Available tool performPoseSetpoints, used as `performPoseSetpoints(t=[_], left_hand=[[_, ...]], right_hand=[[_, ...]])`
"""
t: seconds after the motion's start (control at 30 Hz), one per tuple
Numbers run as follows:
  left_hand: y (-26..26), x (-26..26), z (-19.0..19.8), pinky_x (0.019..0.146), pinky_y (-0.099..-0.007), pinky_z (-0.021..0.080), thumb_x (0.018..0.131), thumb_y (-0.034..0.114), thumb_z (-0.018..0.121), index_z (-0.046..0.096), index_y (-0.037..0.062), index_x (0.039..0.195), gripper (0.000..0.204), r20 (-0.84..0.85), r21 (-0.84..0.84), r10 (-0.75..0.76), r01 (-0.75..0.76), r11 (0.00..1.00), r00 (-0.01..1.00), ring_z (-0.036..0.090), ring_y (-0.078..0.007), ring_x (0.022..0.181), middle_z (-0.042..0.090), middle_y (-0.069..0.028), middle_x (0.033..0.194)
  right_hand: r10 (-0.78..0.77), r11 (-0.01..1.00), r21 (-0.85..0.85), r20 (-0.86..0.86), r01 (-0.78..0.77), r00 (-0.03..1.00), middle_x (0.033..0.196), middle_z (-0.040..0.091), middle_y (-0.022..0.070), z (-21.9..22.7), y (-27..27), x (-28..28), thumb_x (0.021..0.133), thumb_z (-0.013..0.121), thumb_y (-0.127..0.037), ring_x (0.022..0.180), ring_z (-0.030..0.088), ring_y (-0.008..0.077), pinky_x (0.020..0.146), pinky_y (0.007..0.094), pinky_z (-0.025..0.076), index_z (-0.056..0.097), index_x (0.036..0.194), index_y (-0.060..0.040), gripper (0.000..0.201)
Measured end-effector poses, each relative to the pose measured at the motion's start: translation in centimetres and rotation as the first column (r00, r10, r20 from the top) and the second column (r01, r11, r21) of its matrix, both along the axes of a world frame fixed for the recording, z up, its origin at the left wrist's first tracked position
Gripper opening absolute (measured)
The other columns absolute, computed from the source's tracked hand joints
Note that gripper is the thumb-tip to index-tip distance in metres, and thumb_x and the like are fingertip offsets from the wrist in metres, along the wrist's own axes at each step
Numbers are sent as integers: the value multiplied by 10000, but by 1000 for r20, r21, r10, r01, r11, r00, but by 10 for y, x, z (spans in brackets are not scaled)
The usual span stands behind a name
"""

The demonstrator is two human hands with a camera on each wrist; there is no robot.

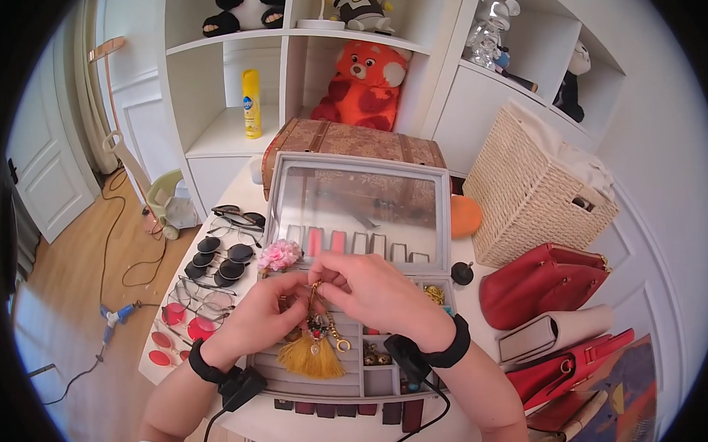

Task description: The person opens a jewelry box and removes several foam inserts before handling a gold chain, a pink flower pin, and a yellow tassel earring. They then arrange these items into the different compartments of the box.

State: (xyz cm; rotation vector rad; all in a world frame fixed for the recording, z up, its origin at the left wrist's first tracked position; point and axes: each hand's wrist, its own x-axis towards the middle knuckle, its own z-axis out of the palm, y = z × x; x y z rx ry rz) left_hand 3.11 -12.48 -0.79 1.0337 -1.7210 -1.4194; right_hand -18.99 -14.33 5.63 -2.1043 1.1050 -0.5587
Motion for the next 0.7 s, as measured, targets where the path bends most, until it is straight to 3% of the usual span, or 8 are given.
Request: performPoseSetpoints(t=[0.07,0.17,0.27,0.4,0.47,0.5,0.57,0.7], left_hand=[[0,1,1,676,-232,558,1060,51,542,576,-9,1424,371,27,-43,-3,4,999,1000,695,-67,788,753,-42,1054],[1,1,6,670,-232,567,1054,52,552,584,-15,1409,363,56,50,16,-19,999,998,692,-66,781,750,-36,1045],[2,0,6,677,-232,568,1049,57,584,595,-20,1387,347,40,83,25,-28,996,999,690,-70,776,746,-32,1032],[2,1,1,663,-242,556,1026,84,656,643,-19,1322,314,38,-53,74,-72,996,997,672,-68,766,739,-34,997],[1,1,0,658,-245,549,1016,100,685,663,-17,1297,305,73,-146,90,-78,986,993,660,-67,758,738,-36,980],[1,1,1,653,-249,541,1008,114,701,676,-14,1267,290,103,-162,105,-88,983,989,648,-67,751,734,-35,958],[3,1,5,649,-253,534,1000,128,717,690,-11,1237,276,131,-179,128,-104,978,983,637,-68,745,730,-33,936],[5,1,8,642,-256,526,984,136,741,692,-2,1179,244,140,-191,142,-114,975,980,613,-64,739,713,-19,906]], right_hand=[[16,1000,-3,56,-16,998,931,771,163,2,2,2,991,636,-108,855,768,306,784,378,586,686,1070,1,144],[2,1000,-25,-131,-6,991,951,765,172,7,3,0,998,622,-96,911,772,298,832,376,594,674,1098,18,161],[19,1000,16,-39,-19,999,943,750,168,4,7,1,983,645,-71,922,766,295,848,385,597,669,1114,24,163],[21,1000,-4,38,-21,999,963,744,164,-3,3,2,967,667,-46,924,761,300,845,391,598,665,1118,23,166],[0,1000,-15,24,1,1000,1029,725,100,-2,3,2,990,690,-37,915,727,187,841,333,591,687,1157,-9,169],[0,1000,-16,23,1,1000,1029,725,100,-2,3,1,990,690,-37,915,727,187,841,333,591,687,1157,-9,169],[51,978,-200,-54,-61,997,1022,707,106,-3,3,0,974,692,-28,931,721,231,851,351,589,689,1141,-31,167],[104,926,-351,-112,-137,988,1019,686,107,-10,-1,-1,941,692,-12,967,688,287,879,387,571,693,1123,-55,187]])
